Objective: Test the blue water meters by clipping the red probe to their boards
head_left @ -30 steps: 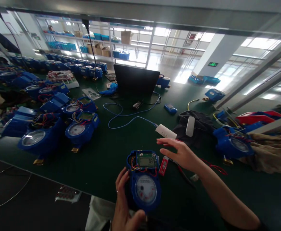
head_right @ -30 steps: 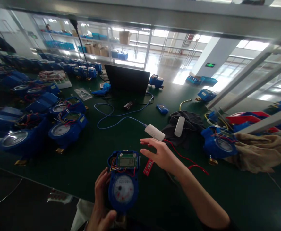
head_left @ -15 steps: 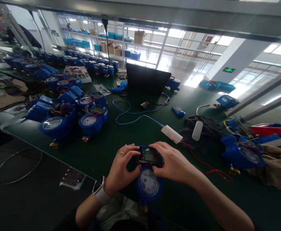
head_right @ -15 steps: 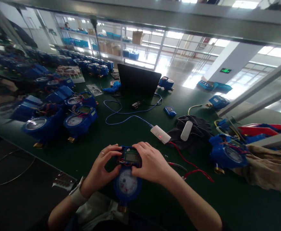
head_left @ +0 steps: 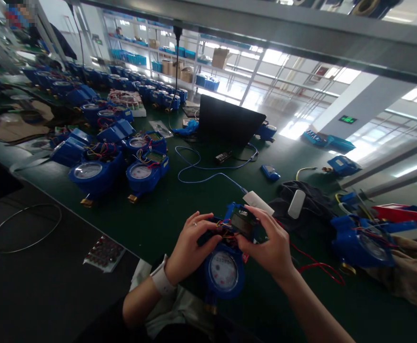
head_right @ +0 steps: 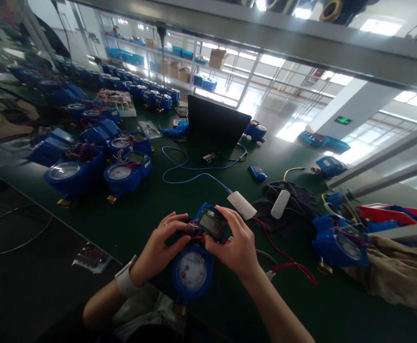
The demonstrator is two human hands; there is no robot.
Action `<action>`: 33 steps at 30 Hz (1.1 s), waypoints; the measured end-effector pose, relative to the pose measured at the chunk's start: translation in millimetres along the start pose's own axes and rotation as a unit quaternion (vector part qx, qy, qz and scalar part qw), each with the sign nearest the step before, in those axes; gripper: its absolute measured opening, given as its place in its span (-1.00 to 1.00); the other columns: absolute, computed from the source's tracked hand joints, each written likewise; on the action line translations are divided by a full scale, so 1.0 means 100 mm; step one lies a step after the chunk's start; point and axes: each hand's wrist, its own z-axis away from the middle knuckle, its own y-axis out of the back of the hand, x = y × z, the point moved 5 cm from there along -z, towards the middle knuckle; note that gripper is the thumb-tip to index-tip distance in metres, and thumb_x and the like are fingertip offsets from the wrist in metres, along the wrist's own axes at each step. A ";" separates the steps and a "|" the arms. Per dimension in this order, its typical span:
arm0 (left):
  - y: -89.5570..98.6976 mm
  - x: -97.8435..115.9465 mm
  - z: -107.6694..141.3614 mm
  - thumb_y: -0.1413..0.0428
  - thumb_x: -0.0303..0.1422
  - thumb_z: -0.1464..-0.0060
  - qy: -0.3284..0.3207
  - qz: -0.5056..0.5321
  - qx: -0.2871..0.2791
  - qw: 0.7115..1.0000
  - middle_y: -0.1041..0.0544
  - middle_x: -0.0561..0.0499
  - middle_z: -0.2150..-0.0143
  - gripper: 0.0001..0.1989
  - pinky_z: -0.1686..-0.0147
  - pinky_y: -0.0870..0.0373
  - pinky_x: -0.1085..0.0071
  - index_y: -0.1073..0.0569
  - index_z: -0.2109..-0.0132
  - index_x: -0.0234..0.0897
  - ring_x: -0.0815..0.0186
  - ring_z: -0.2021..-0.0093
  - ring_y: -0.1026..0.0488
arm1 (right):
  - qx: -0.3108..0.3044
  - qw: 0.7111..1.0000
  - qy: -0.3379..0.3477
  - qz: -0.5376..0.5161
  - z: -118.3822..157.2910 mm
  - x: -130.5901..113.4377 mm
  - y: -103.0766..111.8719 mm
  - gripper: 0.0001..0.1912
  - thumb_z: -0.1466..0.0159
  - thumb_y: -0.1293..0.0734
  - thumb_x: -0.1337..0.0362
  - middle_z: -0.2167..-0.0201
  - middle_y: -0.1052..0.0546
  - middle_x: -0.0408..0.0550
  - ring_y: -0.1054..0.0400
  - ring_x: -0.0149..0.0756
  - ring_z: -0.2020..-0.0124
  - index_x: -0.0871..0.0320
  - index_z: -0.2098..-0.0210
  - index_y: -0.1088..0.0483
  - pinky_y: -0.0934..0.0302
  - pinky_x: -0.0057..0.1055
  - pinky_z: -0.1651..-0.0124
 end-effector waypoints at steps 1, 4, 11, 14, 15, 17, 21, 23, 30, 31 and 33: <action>-0.01 0.00 -0.01 -0.16 -0.42 -0.16 0.011 0.007 0.010 1.000 -0.64 -0.05 0.10 -0.91 -0.25 -0.18 -0.02 -0.52 0.17 -0.20 0.13 -0.06 -0.52 | -0.003 1.000 -0.027 -0.014 0.01 0.05 -0.04 -0.52 -0.09 -0.39 0.29 0.10 -0.57 0.15 -0.51 -0.06 0.12 0.23 -0.01 -0.40 -0.44 -0.17 0.06; -0.01 -0.02 -0.06 -0.11 -0.43 -0.19 0.046 0.023 0.053 0.997 -0.63 -0.09 0.14 -0.90 -0.18 -0.25 -0.02 -0.50 0.14 -0.24 0.15 0.06 -0.55 | -0.019 0.994 -0.094 -0.054 0.04 0.14 -0.13 -0.52 -0.06 -0.40 0.29 0.12 -0.59 0.16 -0.52 -0.05 0.17 0.26 0.01 -0.43 -0.44 -0.13 0.08; 0.00 -0.02 -0.22 -0.13 -0.46 -0.15 0.048 0.101 0.023 0.993 -0.65 -0.06 0.11 -0.94 -0.23 -0.24 0.18 -0.50 0.26 -0.25 0.18 -0.06 -0.51 | -0.003 0.995 -0.094 -0.034 -0.01 0.10 -0.07 -0.51 -0.06 -0.38 0.26 0.10 -0.59 0.21 -0.51 0.00 0.13 0.31 0.02 -0.46 -0.43 -0.08 0.07; 0.09 -0.01 -0.16 -0.14 -0.39 -0.16 0.081 0.123 0.008 0.989 -0.65 -0.04 0.25 -0.92 -0.09 -0.37 0.21 -0.52 0.26 -0.28 0.21 0.15 -0.58 | 0.011 0.997 -0.081 0.006 -0.02 0.11 0.00 -0.51 -0.09 -0.38 0.23 0.09 -0.58 0.25 -0.49 0.04 0.09 0.34 0.02 -0.46 -0.41 -0.03 0.04; 0.11 0.00 -0.13 -0.14 -0.36 -0.17 0.095 0.132 -0.004 0.987 -0.65 -0.03 0.30 -0.90 0.02 -0.44 0.26 -0.53 0.26 -0.28 0.23 0.23 -0.58 | 0.004 0.996 -0.086 0.005 -0.02 0.12 0.00 -0.51 -0.09 -0.38 0.22 0.09 -0.58 0.25 -0.49 0.04 0.10 0.34 0.02 -0.46 -0.41 -0.02 0.03; 0.16 0.02 -0.07 -0.13 -0.31 -0.19 0.122 0.154 -0.034 0.980 -0.65 -0.03 0.33 -0.85 0.20 -0.49 0.35 -0.54 0.25 -0.30 0.26 0.30 -0.58 | -0.023 0.994 -0.106 -0.016 -0.02 0.17 -0.04 -0.50 -0.09 -0.38 0.23 0.08 -0.58 0.22 -0.49 0.03 0.09 0.32 0.00 -0.46 -0.41 -0.02 0.03; 0.22 0.06 -0.03 -0.13 -0.30 -0.19 0.169 0.197 -0.095 0.961 -0.67 -0.08 0.29 -0.80 0.18 -0.51 0.35 -0.56 0.25 -0.34 0.22 0.25 -0.60 | -0.080 0.979 -0.143 -0.121 -0.05 0.25 -0.18 -0.51 -0.14 -0.38 0.24 -0.03 -0.52 0.18 -0.44 0.01 -0.02 0.24 -0.06 -0.44 -0.43 -0.07 0.03; 0.23 0.05 -0.04 -0.14 -0.29 -0.16 0.191 0.213 -0.122 0.950 -0.67 -0.11 0.29 -0.80 0.18 -0.52 0.32 -0.56 0.26 -0.36 0.19 0.25 -0.61 | -0.093 0.969 -0.148 -0.173 -0.06 0.27 -0.20 -0.59 -0.23 -0.34 0.22 -0.06 -0.50 0.15 -0.44 -0.06 -0.05 0.21 -0.05 -0.44 -0.43 -0.12 0.00; 0.19 -0.01 -0.04 -0.16 -0.34 -0.10 0.226 0.252 -0.139 0.931 -0.66 -0.10 0.27 -0.88 0.14 -0.49 0.31 -0.47 0.26 -0.33 0.22 0.22 -0.59 | -0.057 0.965 -0.245 -0.075 0.29 0.51 0.34 -0.65 -0.35 -0.23 0.07 0.13 -0.59 0.11 -0.54 -0.10 0.14 0.20 0.09 -0.48 -0.49 -0.21 0.19; 0.18 -0.02 -0.04 -0.18 -0.36 -0.09 0.229 0.257 -0.140 0.928 -0.66 -0.09 0.27 -0.89 0.14 -0.48 0.32 -0.45 0.27 -0.32 0.22 0.21 -0.59 | -0.086 0.959 -0.266 -0.036 0.39 0.56 0.41 -0.64 -0.36 -0.22 0.06 0.21 -0.61 0.09 -0.55 -0.11 0.23 0.19 0.14 -0.49 -0.49 -0.22 0.26; 0.16 -0.04 -0.04 -0.20 -0.37 -0.07 0.236 0.268 -0.141 0.923 -0.65 -0.07 0.28 -0.89 0.14 -0.48 0.33 -0.43 0.29 -0.31 0.22 0.20 -0.59 | -0.169 0.940 -0.295 0.033 0.62 0.65 0.45 -0.65 -0.35 -0.23 0.04 0.27 -0.62 0.06 -0.55 -0.12 0.32 0.17 0.19 -0.50 -0.49 -0.19 0.29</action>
